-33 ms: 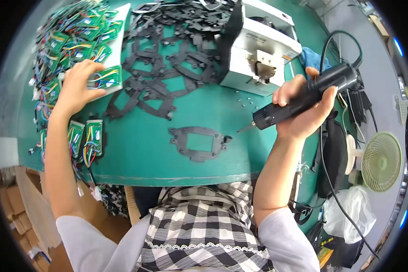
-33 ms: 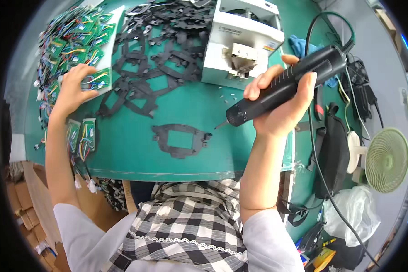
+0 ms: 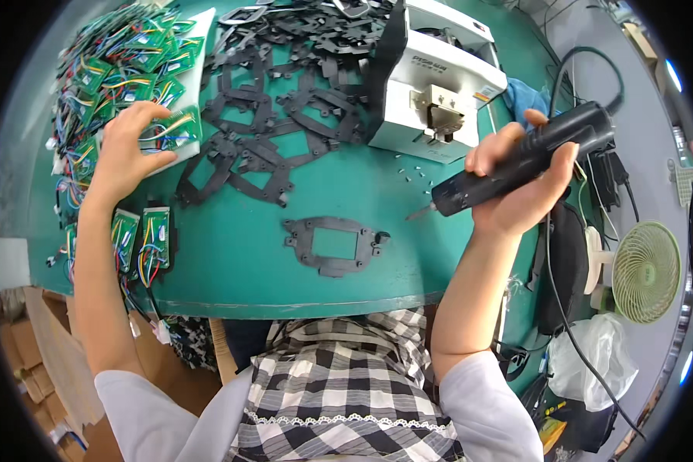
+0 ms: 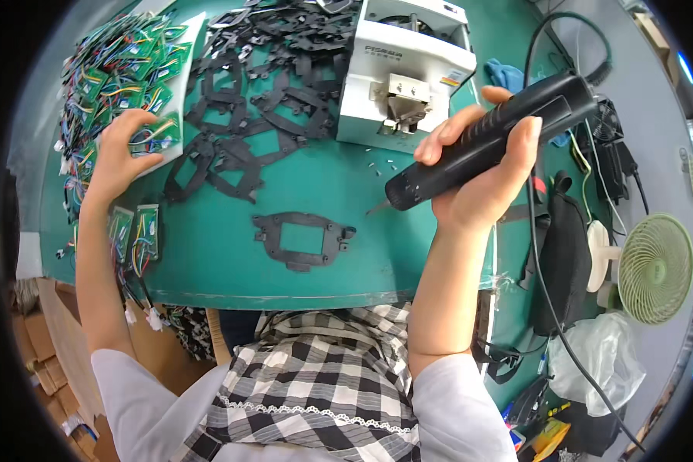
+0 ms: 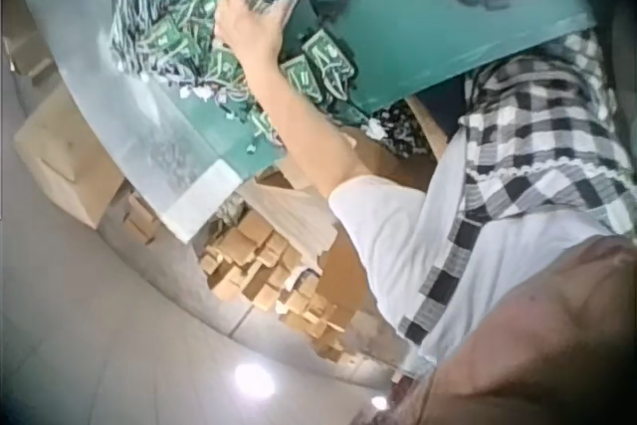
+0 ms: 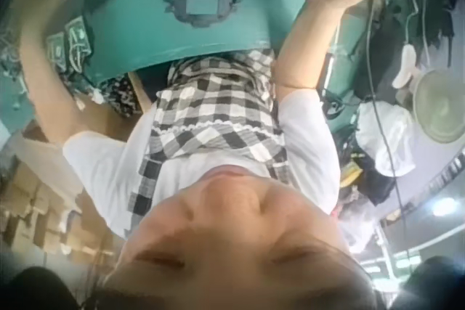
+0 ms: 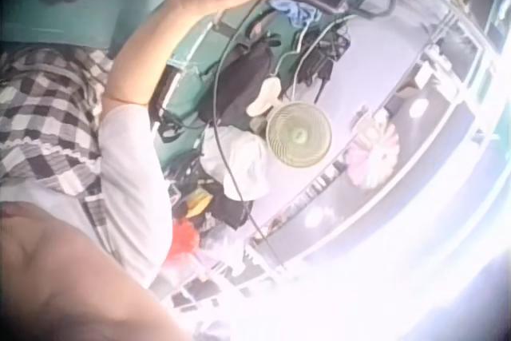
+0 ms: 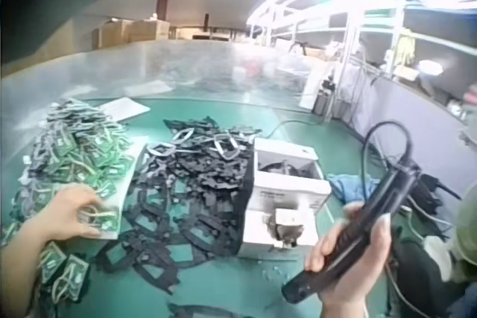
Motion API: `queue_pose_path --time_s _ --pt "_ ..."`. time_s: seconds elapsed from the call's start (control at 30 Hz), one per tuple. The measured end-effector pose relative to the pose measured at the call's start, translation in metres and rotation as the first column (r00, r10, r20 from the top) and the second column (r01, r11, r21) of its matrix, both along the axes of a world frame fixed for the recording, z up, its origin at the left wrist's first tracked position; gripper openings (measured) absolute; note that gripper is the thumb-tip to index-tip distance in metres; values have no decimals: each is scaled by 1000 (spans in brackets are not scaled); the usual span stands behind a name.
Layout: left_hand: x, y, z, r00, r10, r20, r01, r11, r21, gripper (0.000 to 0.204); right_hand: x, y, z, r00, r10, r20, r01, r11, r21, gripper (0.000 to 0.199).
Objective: The person uses a handheld electric screwdriver to fasten screws into a green circuit board placed inside a black plastic frame. They repeatedly pick up a circuit board, align it with a frame, and secure it with screws before moving the finished unit aside and picking up a new one.
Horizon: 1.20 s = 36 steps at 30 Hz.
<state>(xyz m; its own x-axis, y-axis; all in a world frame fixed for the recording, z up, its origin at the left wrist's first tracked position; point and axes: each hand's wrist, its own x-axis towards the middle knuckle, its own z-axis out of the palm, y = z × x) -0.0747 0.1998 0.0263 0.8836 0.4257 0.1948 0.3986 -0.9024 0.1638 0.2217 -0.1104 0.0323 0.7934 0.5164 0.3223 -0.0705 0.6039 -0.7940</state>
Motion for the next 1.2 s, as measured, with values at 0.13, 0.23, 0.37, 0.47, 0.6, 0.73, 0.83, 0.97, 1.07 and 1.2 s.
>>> queue_pose_path --time_s 0.13,0.23,0.37,0.47,0.6,0.73,0.83,0.97,1.07,1.2 --pt "18 -51 16 862 75 501 63 966 -253 58 14 11 33 879 -332 341 326 942 77 68" --pt "32 -89 19 897 -120 426 171 982 -84 61 17 29 44 756 -465 461 426 884 194 66" --pt "35 -120 1 913 -144 383 228 956 -184 58 17 36 50 601 -360 714 433 897 88 72" --pt "38 -132 -10 906 -172 386 260 947 -190 53 13 45 43 673 -372 639 399 910 109 64" --pt "41 -147 -16 918 -224 327 270 958 -101 51 4 47 39 651 -406 641 462 882 89 63" --pt "43 -161 -23 913 -259 316 307 945 -112 48 0 42 40 658 -360 662 454 891 33 66" --pt "46 -172 -30 908 -289 304 345 927 -149 44 -9 24 32 842 -191 505 280 954 -106 67" --pt "52 -183 -42 908 -312 279 369 911 -184 44 -29 13 17 911 -126 393 173 981 -84 65" --pt "55 -183 -49 910 -323 261 378 904 -200 46 -40 11 9 920 -73 384 126 985 -114 65" --pt "57 -182 -51 913 -314 260 377 894 -243 47 -47 8 5 871 -5 492 110 976 -185 65"
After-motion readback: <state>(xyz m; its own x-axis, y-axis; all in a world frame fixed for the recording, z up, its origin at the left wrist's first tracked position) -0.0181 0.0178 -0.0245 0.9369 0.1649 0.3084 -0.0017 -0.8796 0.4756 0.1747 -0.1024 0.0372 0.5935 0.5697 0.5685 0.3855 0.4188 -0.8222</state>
